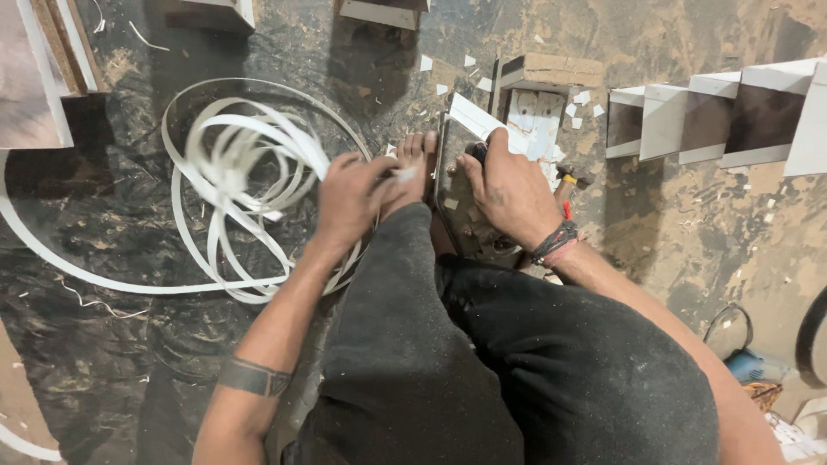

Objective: The person sits on the workshop floor applying white edge banding tape to the edges of small triangular wood panels. They align the tape along a panel edge, press it with a hand iron, trim off excess tape by hand, and set finished panels aside with a pile of completed pieces nearby.

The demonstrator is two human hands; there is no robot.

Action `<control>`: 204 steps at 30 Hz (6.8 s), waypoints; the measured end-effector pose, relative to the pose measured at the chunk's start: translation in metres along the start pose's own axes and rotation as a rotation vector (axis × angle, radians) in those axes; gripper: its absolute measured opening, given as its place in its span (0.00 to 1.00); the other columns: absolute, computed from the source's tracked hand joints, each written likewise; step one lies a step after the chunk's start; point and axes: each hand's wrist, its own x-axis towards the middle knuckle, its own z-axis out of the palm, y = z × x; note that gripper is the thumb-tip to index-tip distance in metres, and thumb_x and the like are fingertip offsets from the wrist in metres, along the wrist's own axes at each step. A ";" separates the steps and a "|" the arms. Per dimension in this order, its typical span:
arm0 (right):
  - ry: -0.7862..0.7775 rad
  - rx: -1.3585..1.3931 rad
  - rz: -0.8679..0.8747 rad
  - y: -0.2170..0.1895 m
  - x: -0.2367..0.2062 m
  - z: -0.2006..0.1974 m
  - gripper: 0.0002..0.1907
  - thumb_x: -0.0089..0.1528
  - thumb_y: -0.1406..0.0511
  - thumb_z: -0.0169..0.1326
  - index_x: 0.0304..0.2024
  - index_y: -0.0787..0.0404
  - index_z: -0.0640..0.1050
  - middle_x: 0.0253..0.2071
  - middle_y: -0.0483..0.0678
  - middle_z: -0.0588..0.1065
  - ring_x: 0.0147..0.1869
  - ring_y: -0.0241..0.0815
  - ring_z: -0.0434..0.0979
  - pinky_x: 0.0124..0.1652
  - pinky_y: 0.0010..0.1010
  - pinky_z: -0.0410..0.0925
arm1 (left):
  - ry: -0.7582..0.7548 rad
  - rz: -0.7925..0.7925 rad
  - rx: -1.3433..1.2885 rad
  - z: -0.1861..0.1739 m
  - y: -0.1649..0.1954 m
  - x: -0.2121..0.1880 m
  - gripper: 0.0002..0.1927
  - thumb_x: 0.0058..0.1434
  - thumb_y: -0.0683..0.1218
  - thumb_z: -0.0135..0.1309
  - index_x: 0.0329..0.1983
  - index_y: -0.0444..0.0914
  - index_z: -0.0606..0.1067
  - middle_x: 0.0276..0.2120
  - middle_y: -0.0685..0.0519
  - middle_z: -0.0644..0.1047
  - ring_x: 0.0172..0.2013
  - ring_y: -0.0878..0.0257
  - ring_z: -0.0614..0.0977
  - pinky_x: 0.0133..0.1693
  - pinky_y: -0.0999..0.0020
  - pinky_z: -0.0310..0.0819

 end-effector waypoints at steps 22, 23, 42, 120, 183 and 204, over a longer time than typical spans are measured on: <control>0.042 -0.020 -0.054 0.004 0.000 0.002 0.23 0.71 0.56 0.50 0.43 0.73 0.64 0.21 0.66 0.73 0.26 0.71 0.75 0.26 0.57 0.68 | -0.020 -0.180 -0.217 0.026 0.005 -0.005 0.13 0.68 0.46 0.53 0.54 0.42 0.79 0.48 0.49 0.81 0.49 0.56 0.82 0.53 0.58 0.74; 0.011 -0.014 -0.023 0.003 0.000 0.002 0.23 0.71 0.56 0.49 0.44 0.73 0.64 0.20 0.65 0.73 0.25 0.70 0.76 0.25 0.56 0.68 | -0.058 -0.244 -0.269 0.030 0.006 -0.002 0.13 0.69 0.47 0.52 0.55 0.43 0.79 0.48 0.48 0.81 0.48 0.56 0.82 0.52 0.59 0.75; 0.102 -0.126 -0.099 0.023 -0.016 -0.009 0.24 0.71 0.57 0.50 0.48 0.75 0.64 0.19 0.63 0.73 0.23 0.67 0.76 0.23 0.53 0.68 | -0.089 -0.255 -0.162 0.047 0.028 0.022 0.12 0.62 0.55 0.59 0.45 0.49 0.82 0.37 0.55 0.84 0.35 0.57 0.86 0.38 0.61 0.78; 0.573 -0.231 -0.404 0.108 0.090 0.048 0.25 0.70 0.48 0.51 0.57 0.59 0.75 0.58 0.54 0.71 0.67 0.49 0.65 0.69 0.52 0.46 | -0.099 -0.060 -0.193 0.073 0.025 0.050 0.16 0.67 0.54 0.56 0.48 0.38 0.78 0.46 0.46 0.81 0.47 0.46 0.82 0.46 0.54 0.75; 0.276 0.803 -0.050 0.169 0.020 0.067 0.29 0.65 0.67 0.63 0.65 0.64 0.65 0.61 0.56 0.72 0.66 0.45 0.72 0.61 0.32 0.68 | -0.215 -0.200 -0.233 0.075 0.036 0.041 0.19 0.67 0.58 0.54 0.53 0.42 0.77 0.46 0.46 0.82 0.48 0.51 0.84 0.48 0.54 0.76; 0.254 0.688 0.008 0.147 0.014 0.090 0.57 0.56 0.62 0.72 0.75 0.63 0.48 0.73 0.63 0.55 0.77 0.55 0.54 0.70 0.42 0.53 | -0.217 -0.141 -0.260 0.088 0.021 0.039 0.21 0.69 0.55 0.52 0.56 0.37 0.74 0.58 0.38 0.74 0.60 0.43 0.73 0.59 0.51 0.65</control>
